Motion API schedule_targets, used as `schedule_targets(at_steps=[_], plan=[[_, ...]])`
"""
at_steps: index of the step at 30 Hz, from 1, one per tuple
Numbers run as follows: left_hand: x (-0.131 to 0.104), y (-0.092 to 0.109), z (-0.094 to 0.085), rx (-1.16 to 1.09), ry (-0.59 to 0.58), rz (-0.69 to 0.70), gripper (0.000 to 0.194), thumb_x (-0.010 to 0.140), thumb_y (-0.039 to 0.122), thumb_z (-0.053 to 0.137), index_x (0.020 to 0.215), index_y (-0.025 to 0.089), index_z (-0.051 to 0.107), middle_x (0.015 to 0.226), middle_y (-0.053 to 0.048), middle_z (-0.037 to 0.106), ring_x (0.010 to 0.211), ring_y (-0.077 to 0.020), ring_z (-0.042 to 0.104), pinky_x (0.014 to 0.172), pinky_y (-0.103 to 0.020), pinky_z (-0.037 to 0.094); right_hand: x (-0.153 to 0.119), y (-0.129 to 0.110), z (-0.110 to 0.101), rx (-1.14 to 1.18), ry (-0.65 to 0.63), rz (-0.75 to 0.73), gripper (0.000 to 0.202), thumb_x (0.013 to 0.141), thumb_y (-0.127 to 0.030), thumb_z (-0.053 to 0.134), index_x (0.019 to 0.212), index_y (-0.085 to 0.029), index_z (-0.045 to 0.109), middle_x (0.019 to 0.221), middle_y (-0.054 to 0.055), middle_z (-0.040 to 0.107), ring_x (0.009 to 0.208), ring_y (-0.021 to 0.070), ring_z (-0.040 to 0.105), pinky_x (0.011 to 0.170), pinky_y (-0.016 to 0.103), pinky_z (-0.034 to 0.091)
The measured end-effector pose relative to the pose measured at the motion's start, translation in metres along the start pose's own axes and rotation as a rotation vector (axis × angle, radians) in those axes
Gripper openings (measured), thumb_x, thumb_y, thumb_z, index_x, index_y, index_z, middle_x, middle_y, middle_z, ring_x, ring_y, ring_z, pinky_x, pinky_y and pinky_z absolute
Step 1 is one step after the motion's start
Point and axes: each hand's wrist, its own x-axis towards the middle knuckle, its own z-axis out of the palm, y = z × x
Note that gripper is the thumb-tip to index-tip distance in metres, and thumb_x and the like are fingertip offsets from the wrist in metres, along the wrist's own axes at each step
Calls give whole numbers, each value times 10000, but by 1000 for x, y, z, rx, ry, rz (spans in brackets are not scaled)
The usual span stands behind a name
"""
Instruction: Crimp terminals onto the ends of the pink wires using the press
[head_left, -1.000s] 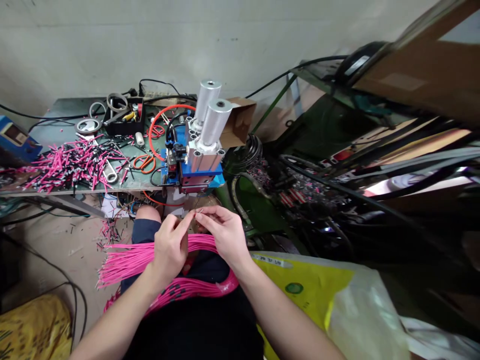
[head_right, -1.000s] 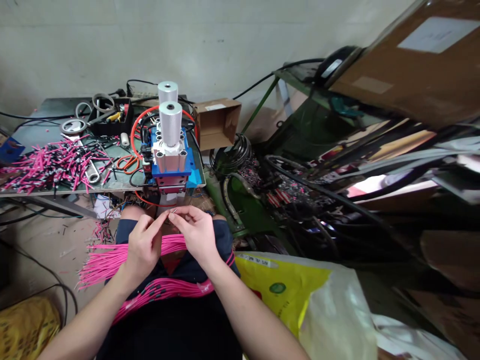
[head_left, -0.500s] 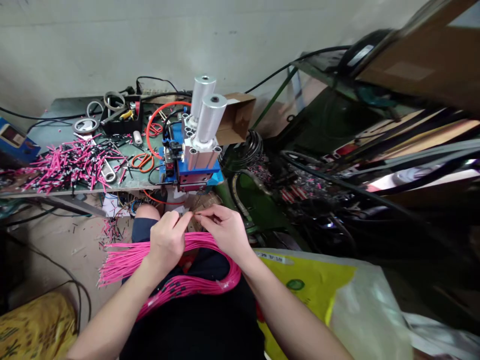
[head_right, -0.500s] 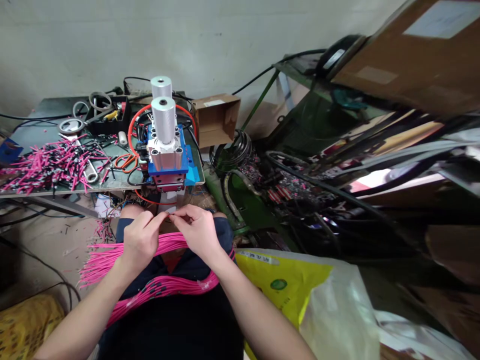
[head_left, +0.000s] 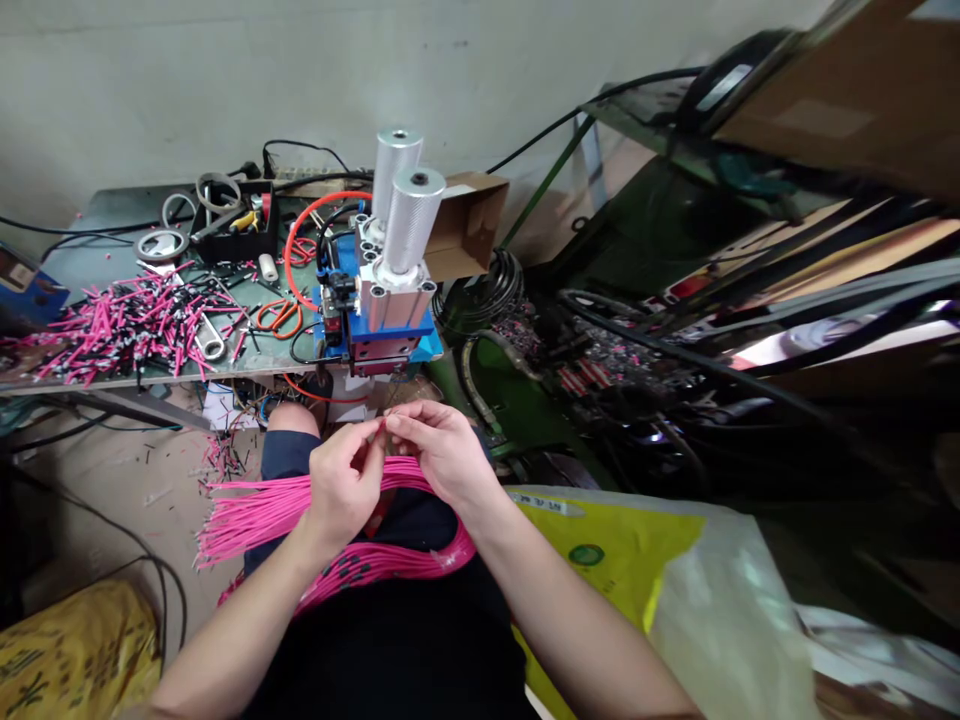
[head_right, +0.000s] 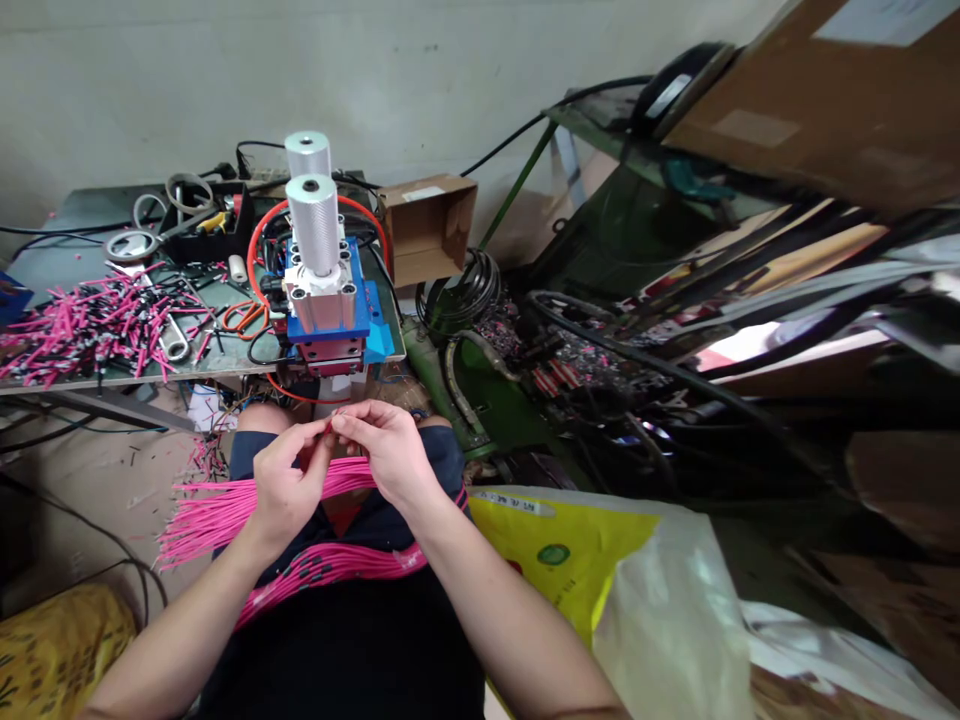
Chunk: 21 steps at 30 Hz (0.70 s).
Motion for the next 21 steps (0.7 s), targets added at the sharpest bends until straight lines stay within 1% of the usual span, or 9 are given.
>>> schedule_targets(at_steps=[3, 6, 11, 14, 16, 18, 21], plan=[[1, -2, 0, 12, -2, 10, 166, 955, 127, 658, 1093, 176, 737, 902, -42, 778, 723, -142, 707, 679, -242, 565, 2, 0, -1, -51, 6, -20, 306, 573, -375, 961, 702, -176, 768, 589, 1, 670, 517, 99, 528, 501, 229, 417], [2, -4, -1, 29, -19, 20, 176, 963, 126, 647, 1109, 174, 731, 923, -49, 775, 757, -151, 713, 703, -253, 565, 2, -3, -4, -217, 14, -88, 291, 634, -395, 918, 738, -174, 759, 598, -3, 660, 521, 111, 527, 506, 244, 423], [2, -5, -2, 137, -90, 96, 215, 997, 112, 570, 1160, 144, 707, 872, -57, 731, 732, -163, 682, 693, -276, 537, 0, -9, -3, -593, 62, -331, 138, 760, -321, 756, 761, -184, 742, 704, 40, 722, 633, 179, 639, 591, 292, 500], [2, -6, -4, 222, -92, 137, 228, 1012, 115, 537, 1176, 125, 694, 846, -63, 711, 707, -170, 661, 673, -285, 522, -3, -9, 0, -783, 108, -461, 106, 796, -288, 709, 772, -191, 743, 717, 43, 729, 632, 178, 638, 603, 294, 498], [3, -6, -5, 290, -98, 188, 244, 1020, 117, 516, 1189, 106, 691, 824, -66, 697, 687, -174, 645, 654, -292, 510, -4, -9, 0, -838, 115, -512, 117, 813, -287, 696, 763, -192, 741, 714, 41, 728, 618, 170, 624, 598, 290, 483], [5, -6, -8, 366, -105, 239, 254, 1023, 119, 503, 1189, 89, 693, 793, -65, 678, 679, -184, 634, 635, -302, 495, -4, -10, -1, -836, 105, -499, 137, 820, -292, 688, 744, -190, 739, 696, 36, 721, 601, 162, 605, 577, 283, 460], [9, -8, -13, 453, -113, 291, 263, 1015, 109, 491, 1161, 89, 709, 781, -68, 665, 697, -202, 627, 633, -324, 480, -3, -12, -7, -761, 54, -376, 161, 792, -319, 709, 709, -184, 733, 648, 22, 701, 568, 151, 568, 538, 273, 420]])
